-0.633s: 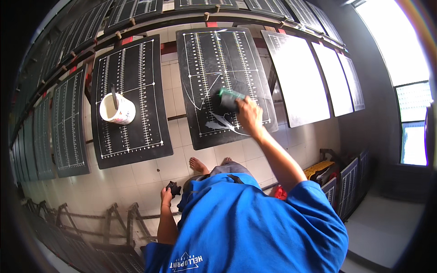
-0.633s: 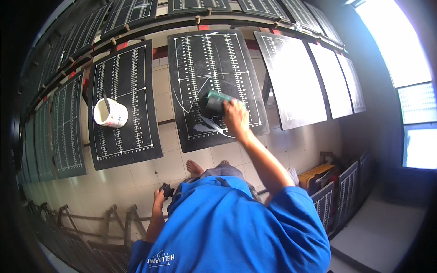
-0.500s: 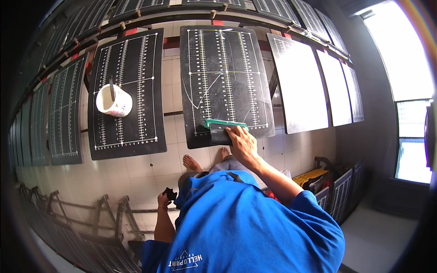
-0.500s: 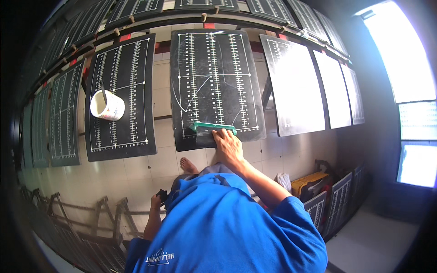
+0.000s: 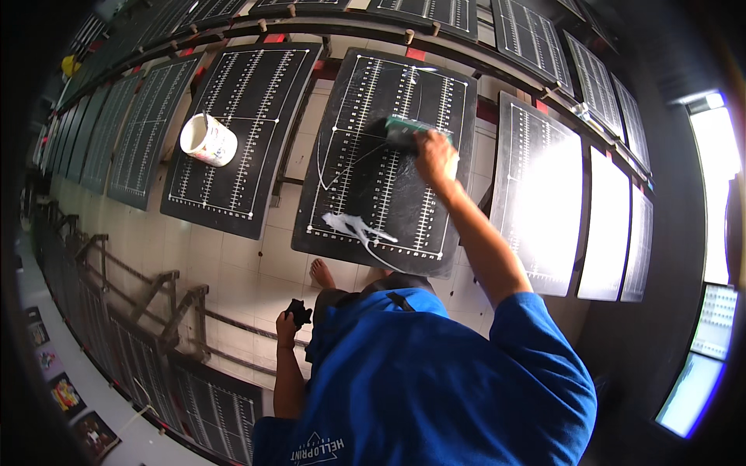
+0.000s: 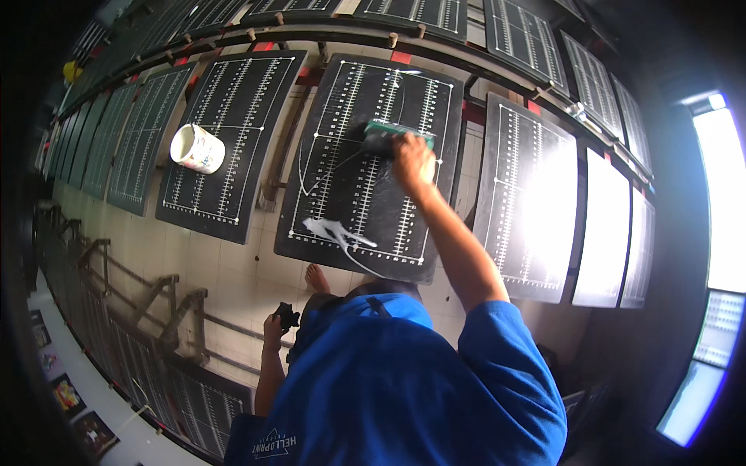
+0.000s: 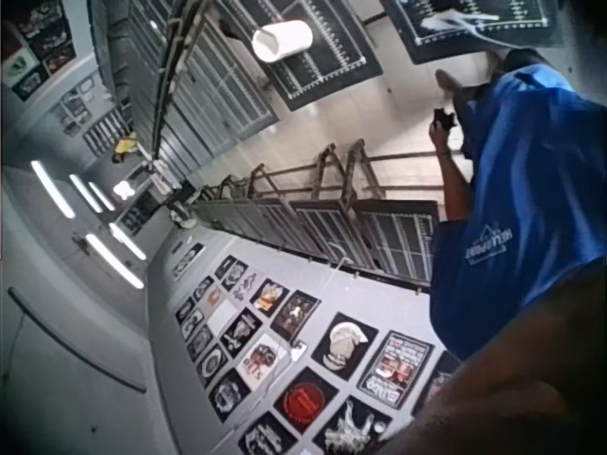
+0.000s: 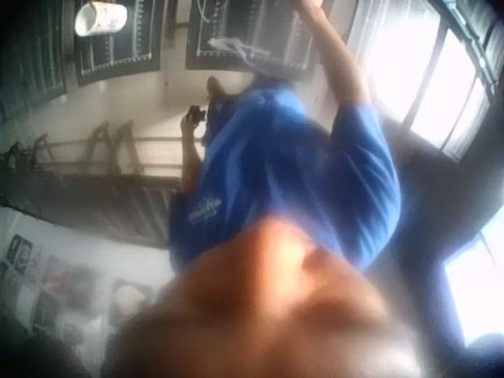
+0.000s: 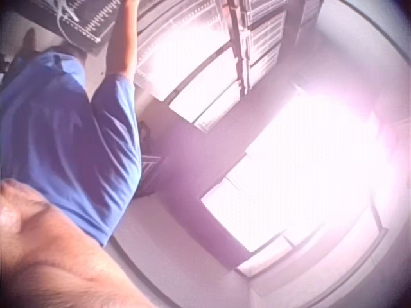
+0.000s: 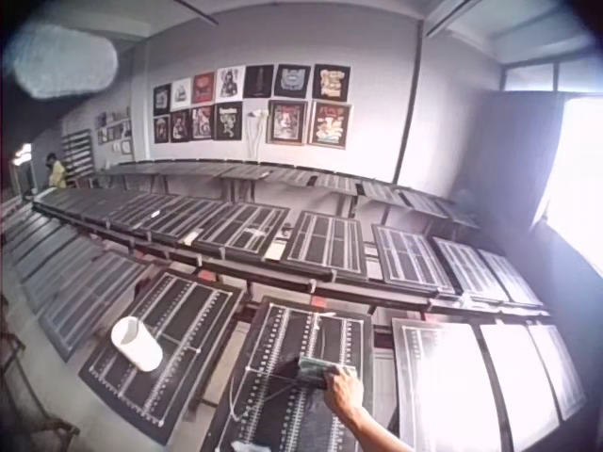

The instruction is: The person scoops white ink from a bucket using a spatula and spreads it across a screen printing mesh using a squeegee. They repeatedly pull the squeegee across the screen to distribute the ink evenly, occasionally wiping the tool with a cloth.

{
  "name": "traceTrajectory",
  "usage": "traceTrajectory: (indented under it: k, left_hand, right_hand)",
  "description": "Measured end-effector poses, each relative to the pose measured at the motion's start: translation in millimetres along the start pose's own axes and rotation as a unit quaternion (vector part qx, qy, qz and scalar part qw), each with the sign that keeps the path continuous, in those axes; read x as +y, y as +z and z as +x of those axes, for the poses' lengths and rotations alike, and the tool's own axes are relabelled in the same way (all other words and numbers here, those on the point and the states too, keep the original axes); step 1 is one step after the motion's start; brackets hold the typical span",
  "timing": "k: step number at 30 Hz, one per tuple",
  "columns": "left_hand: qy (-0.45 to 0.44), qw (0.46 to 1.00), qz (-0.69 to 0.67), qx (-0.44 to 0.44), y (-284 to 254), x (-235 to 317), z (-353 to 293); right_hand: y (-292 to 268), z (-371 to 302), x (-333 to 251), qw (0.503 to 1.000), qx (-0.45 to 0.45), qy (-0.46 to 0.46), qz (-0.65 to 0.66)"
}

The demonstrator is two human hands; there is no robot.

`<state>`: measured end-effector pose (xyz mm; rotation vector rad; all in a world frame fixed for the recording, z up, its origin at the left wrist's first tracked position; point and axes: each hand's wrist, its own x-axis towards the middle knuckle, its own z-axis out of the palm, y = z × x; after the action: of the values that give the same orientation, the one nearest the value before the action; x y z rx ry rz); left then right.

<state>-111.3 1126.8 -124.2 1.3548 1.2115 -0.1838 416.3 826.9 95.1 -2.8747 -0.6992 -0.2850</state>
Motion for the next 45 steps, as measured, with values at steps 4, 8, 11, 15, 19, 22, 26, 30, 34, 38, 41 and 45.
traceTrajectory:
  k: [4,8,11,15,19,22,26,30,34,38,41,45]
  left_hand:
    - [-0.077,0.996,-0.012,0.037,33.0,-48.6,-46.0]
    - [-0.048,0.998,0.038,0.02,41.0,-100.4,-84.5]
    - [-0.025,0.999,0.0,0.02,43.4,-131.3,-99.3]
    - [-0.027,0.998,-0.047,0.026,54.0,-149.8,-105.9]
    - [-0.076,0.986,-0.117,0.086,85.4,-123.7,-112.7]
    - [0.008,0.978,-0.177,0.107,97.0,-91.1,-113.0]
    - [-0.003,0.982,-0.145,0.122,108.6,-68.1,-127.8]
    - [-0.026,0.982,-0.144,0.116,111.1,-88.3,-135.4]
    - [-0.042,0.971,-0.206,0.118,115.2,-135.6,-140.9]
    - [-0.086,0.962,-0.217,0.145,129.7,-177.7,-140.0]
    - [-0.1,0.967,-0.185,0.141,137.4,-184.1,-139.5]
    - [-0.067,0.967,-0.16,0.185,148.2,-183.6,-131.7]
  right_hand:
    - [-11.9,-92.2,-38.4,0.983,-0.078,-0.158,0.048]
    - [-49.8,-110.6,-10.9,0.983,-0.094,-0.142,0.075]
    - [-63.0,-120.2,31.7,0.98,-0.108,-0.149,0.075]
    - [-77.9,-146.4,59.3,0.935,-0.18,-0.291,0.089]
    - [-63.7,-137.0,41.0,0.885,-0.188,-0.415,0.092]
    - [-43.9,-112.4,-11.7,0.877,-0.166,-0.439,0.101]
    - [-10.7,-70.2,-85.2,0.86,-0.136,-0.477,0.121]
    - [-11.5,-64.7,-82.3,0.845,-0.142,-0.501,0.118]
    - [-47.3,-89.3,-18.0,0.841,-0.2,-0.495,0.087]
    - [-78.2,-114.5,59.2,0.852,-0.21,-0.475,0.066]
    - [-82.3,-132.4,95.0,0.858,-0.207,-0.467,0.061]
    - [-70.5,-152.8,82.8,0.845,-0.192,-0.494,0.071]
